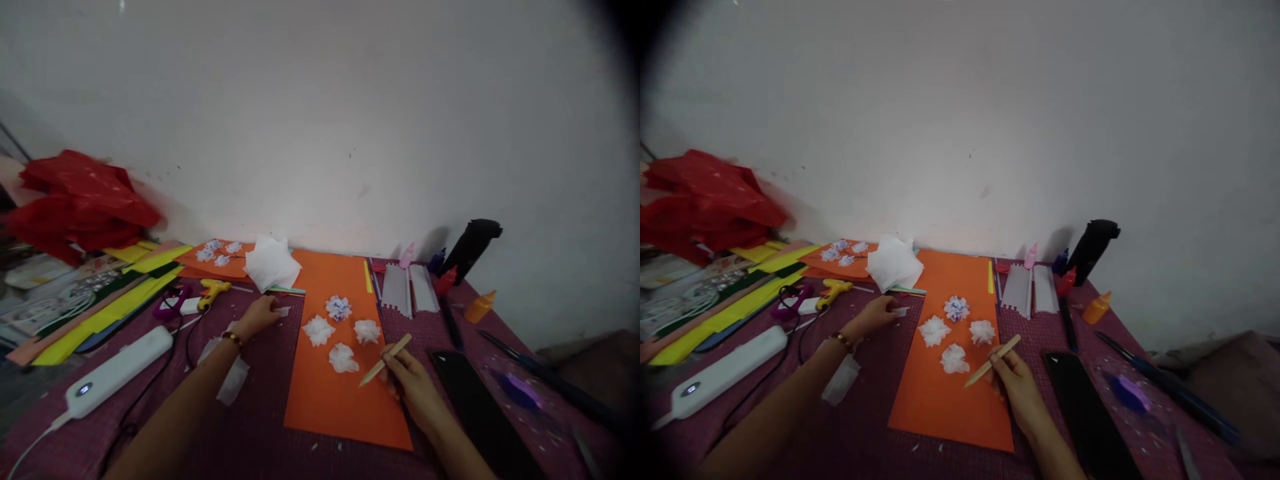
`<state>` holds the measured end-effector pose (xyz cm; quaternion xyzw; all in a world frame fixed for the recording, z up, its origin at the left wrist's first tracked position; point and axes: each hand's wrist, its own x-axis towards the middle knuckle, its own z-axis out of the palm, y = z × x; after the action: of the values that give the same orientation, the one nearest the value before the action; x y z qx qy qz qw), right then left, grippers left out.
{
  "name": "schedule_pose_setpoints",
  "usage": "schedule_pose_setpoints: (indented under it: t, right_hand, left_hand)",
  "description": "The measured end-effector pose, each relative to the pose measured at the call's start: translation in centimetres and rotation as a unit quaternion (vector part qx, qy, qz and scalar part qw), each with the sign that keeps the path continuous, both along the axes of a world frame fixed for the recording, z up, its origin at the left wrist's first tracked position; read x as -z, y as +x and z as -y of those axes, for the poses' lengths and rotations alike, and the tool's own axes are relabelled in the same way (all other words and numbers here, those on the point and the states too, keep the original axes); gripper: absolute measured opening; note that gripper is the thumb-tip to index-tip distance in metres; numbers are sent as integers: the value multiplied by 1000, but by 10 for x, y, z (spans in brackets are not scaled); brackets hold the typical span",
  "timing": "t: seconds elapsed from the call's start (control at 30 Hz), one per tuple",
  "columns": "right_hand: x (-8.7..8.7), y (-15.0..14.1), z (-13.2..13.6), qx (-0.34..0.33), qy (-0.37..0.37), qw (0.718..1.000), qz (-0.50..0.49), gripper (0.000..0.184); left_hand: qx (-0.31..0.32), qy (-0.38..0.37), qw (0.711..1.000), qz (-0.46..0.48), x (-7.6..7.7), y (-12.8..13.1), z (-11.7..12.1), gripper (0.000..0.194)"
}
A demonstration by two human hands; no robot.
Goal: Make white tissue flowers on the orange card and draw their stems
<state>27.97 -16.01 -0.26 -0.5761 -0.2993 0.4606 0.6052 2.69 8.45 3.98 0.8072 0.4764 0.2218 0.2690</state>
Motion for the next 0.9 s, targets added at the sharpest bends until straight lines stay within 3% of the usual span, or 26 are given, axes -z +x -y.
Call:
schedule_pose_setpoints:
  t: [0.1,0.23,0.3,0.4,0.47,0.57,0.67,0.77,0.8,0.9]
  right_hand:
    - [1,3,2,0,9,1000,-9,28]
    - [-10,-4,5,14,31,998,-50,32]
    - [-18,-16,7,-1,50,996,-68,33]
    - [-30,-38,10,-52,13,996,-78,34]
    - [-36,-49,12,-80,7,994,-74,36]
    - [-44,-57,13,-93,18,995,-39,35]
    - [-51,-57,14,-81,29,996,14,36]
    - [-57,-57,15,-56,49,996,52,35]
    - [-59,-58,15,-53,56,995,62,35]
    - [-66,-62,16,-52,75,992,86,36]
  left_hand:
    - [8,-5,1000,-2,-6,10,17,24]
    - [95,52,990,93,-30,18,73,26]
    - [174,173,963,113,-41,20,106,16]
    - [294,328,896,63,-49,20,144,14]
    - [342,379,860,26,-47,21,156,16]
    - [368,406,836,9,-39,25,161,15]
    - [367,339,865,45,-32,28,165,19]
    - [309,117,927,176,-31,30,173,37]
    - [298,25,928,223,-31,31,176,47]
    - [303,-190,882,307,-28,38,181,62]
